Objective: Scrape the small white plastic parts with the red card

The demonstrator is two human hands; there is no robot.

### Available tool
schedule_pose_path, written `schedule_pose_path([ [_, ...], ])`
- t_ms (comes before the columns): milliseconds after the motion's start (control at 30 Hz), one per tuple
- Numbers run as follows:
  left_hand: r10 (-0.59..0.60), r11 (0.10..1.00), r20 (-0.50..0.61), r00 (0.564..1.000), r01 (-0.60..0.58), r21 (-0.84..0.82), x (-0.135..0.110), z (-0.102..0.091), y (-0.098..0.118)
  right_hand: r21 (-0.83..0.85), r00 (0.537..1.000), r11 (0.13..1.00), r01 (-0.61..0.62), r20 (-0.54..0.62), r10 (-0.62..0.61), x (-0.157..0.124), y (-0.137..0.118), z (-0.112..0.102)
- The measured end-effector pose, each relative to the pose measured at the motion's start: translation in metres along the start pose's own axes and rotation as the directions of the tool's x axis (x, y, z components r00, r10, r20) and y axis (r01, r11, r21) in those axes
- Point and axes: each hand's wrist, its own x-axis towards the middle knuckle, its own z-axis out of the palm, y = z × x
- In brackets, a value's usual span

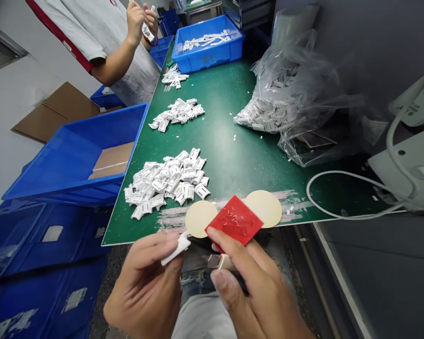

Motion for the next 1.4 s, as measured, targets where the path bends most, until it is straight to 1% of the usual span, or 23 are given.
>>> schedule_pose_path([
  [100,-0.055,0.998,-0.059,0.997,0.056,0.016,0.000,0.002,0.005,-0.106,0.997,0.991,0.080,-0.007,-0.081,-0.003,0.006,0.006],
  [200,-0.079,0.996,-0.110,0.991,0.082,0.019,0.001,0.005,0.010,-0.154,0.983,0.975,0.161,-0.064,-0.172,0.006,0.003,0.012],
  [333,-0.059,0.998,-0.107,0.993,0.062,0.020,0.002,0.006,0.012,-0.196,0.957,0.959,0.203,-0.169,-0.237,0.033,-0.011,0.021],
  [400,-0.055,0.998,-0.095,0.994,0.056,0.011,0.002,0.004,0.012,-0.210,0.947,0.953,0.218,-0.190,-0.258,0.044,-0.016,0.025],
  [467,-0.058,0.998,-0.092,0.994,0.059,0.013,0.001,0.003,0.012,-0.215,0.942,0.949,0.229,-0.198,-0.272,0.046,-0.017,0.027],
  [533,-0.056,0.998,-0.088,0.994,0.059,0.024,0.001,0.003,0.013,-0.210,0.940,0.949,0.236,-0.198,-0.278,0.041,-0.012,0.029],
  [633,-0.064,0.997,-0.091,0.994,0.068,0.036,0.001,0.004,0.014,-0.174,0.943,0.952,0.252,-0.177,-0.282,0.023,-0.001,0.029],
  [767,-0.066,0.995,-0.123,0.990,0.074,0.064,0.000,0.005,0.016,-0.104,0.953,0.955,0.278,-0.096,-0.288,0.007,0.008,0.028],
  [833,-0.076,0.993,-0.136,0.988,0.087,0.075,-0.001,0.005,0.017,-0.103,0.956,0.955,0.278,-0.069,-0.286,0.005,0.009,0.028],
  [1100,-0.104,0.991,-0.145,0.984,0.115,0.065,-0.005,0.005,0.018,-0.139,0.957,0.950,0.279,-0.047,-0.288,0.007,0.011,0.026],
  [1200,-0.093,0.991,-0.140,0.986,0.105,0.081,-0.005,0.005,0.016,-0.143,0.954,0.949,0.282,-0.066,-0.294,0.008,0.010,0.027],
  [1267,-0.079,0.992,-0.146,0.986,0.092,0.089,-0.005,0.005,0.017,-0.134,0.949,0.949,0.284,-0.103,-0.299,0.010,0.009,0.028],
  [1333,-0.065,0.994,-0.145,0.987,0.077,0.079,-0.005,0.004,0.019,-0.133,0.950,0.958,0.252,-0.156,-0.272,0.013,0.009,0.027],
  [1400,-0.083,0.993,-0.115,0.990,0.091,0.070,-0.004,0.002,0.023,-0.137,0.956,0.973,0.184,-0.205,-0.210,0.015,0.010,0.026],
])
